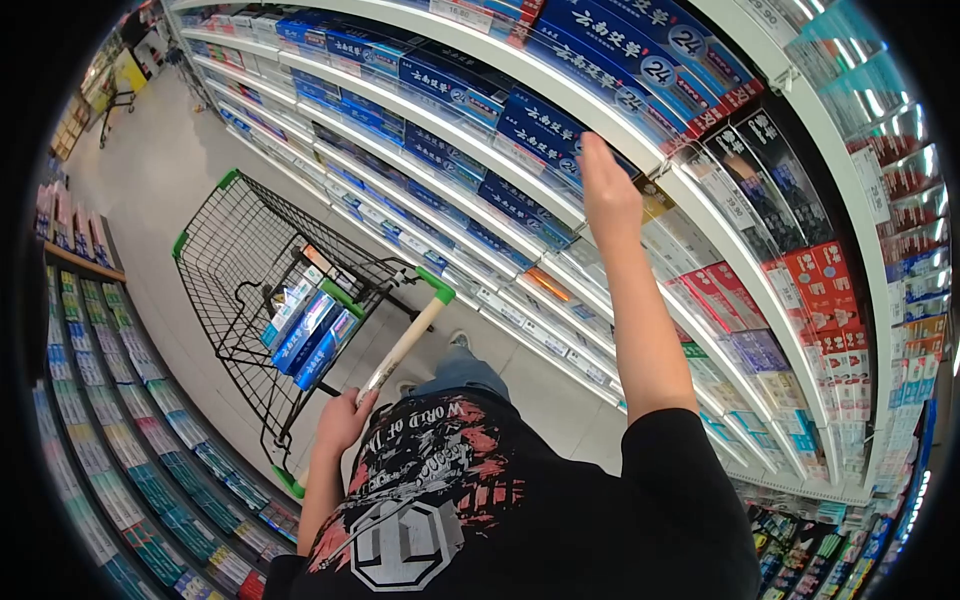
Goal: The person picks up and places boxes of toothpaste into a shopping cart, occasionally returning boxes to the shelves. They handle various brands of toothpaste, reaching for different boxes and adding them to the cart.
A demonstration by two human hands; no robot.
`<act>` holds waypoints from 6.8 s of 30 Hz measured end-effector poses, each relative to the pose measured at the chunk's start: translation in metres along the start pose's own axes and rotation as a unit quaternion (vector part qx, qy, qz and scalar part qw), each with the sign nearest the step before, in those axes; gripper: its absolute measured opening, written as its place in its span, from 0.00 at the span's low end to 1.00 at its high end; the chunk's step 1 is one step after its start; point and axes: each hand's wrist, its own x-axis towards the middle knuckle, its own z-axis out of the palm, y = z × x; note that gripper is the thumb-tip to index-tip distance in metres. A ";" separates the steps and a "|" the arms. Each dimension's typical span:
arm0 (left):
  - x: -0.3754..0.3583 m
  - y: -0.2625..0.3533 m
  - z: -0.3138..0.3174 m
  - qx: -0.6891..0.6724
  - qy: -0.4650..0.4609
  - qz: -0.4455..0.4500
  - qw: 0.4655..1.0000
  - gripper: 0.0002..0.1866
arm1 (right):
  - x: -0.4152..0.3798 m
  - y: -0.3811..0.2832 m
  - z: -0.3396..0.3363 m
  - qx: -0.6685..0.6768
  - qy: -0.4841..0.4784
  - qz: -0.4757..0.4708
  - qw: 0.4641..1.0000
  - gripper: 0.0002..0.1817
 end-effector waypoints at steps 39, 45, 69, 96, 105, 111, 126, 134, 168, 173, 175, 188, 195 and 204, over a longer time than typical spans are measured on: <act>0.001 -0.001 -0.004 -0.005 -0.013 -0.011 1.000 0.28 | 0.040 -0.013 0.046 -0.078 -0.197 0.038 0.977 0.34; 0.000 -0.001 -0.003 -0.001 -0.006 -0.009 1.000 0.28 | 0.041 -0.016 0.045 -0.078 -0.213 0.061 0.972 0.33; 0.030 -0.048 -0.027 -0.227 0.370 -0.088 0.896 0.15 | -0.154 -0.238 0.034 0.533 -0.402 -0.119 0.735 0.16; -0.001 -0.161 -0.050 -0.666 0.219 -0.114 0.704 0.20 | -0.131 -0.240 0.040 0.650 -0.498 0.182 0.544 0.27; 0.025 -0.034 -0.061 -0.736 0.097 0.033 0.670 0.19 | 0.003 -0.220 0.021 0.549 -0.734 -0.010 0.398 0.42; 0.027 -0.016 -0.063 -0.681 0.100 -0.009 0.726 0.24 | 0.002 -0.214 0.022 0.521 -0.679 -0.115 0.504 0.36; -0.054 -0.017 0.004 -0.129 0.040 0.007 0.991 0.22 | 0.127 -0.132 0.128 0.128 -0.243 0.011 0.961 0.37; -0.054 -0.021 0.014 -0.081 0.074 0.000 0.994 0.24 | 0.141 -0.127 0.153 0.061 -0.233 -0.026 0.970 0.33; -0.052 -0.015 0.012 -0.055 0.086 0.000 0.995 0.19 | 0.129 -0.091 0.162 -0.104 -0.209 -0.120 0.965 0.38; -0.052 -0.015 0.012 -0.050 0.095 0.007 0.994 0.18 | 0.128 -0.092 0.162 -0.109 -0.190 -0.129 0.967 0.40; -0.053 -0.011 0.008 -0.048 0.094 0.006 0.994 0.18 | 0.129 -0.095 0.158 -0.108 -0.170 -0.134 0.970 0.41; -0.051 -0.012 0.010 -0.076 0.101 0.009 0.992 0.17 | 0.135 -0.098 0.149 -0.041 -0.268 -0.092 0.958 0.40; -0.045 -0.016 0.011 -0.079 0.116 0.009 0.990 0.16 | 0.144 -0.114 0.137 -0.037 -0.316 -0.022 0.948 0.34; -0.043 -0.015 0.006 -0.089 0.083 0.010 0.993 0.15 | 0.129 -0.120 0.139 -0.059 -0.289 -0.010 0.956 0.36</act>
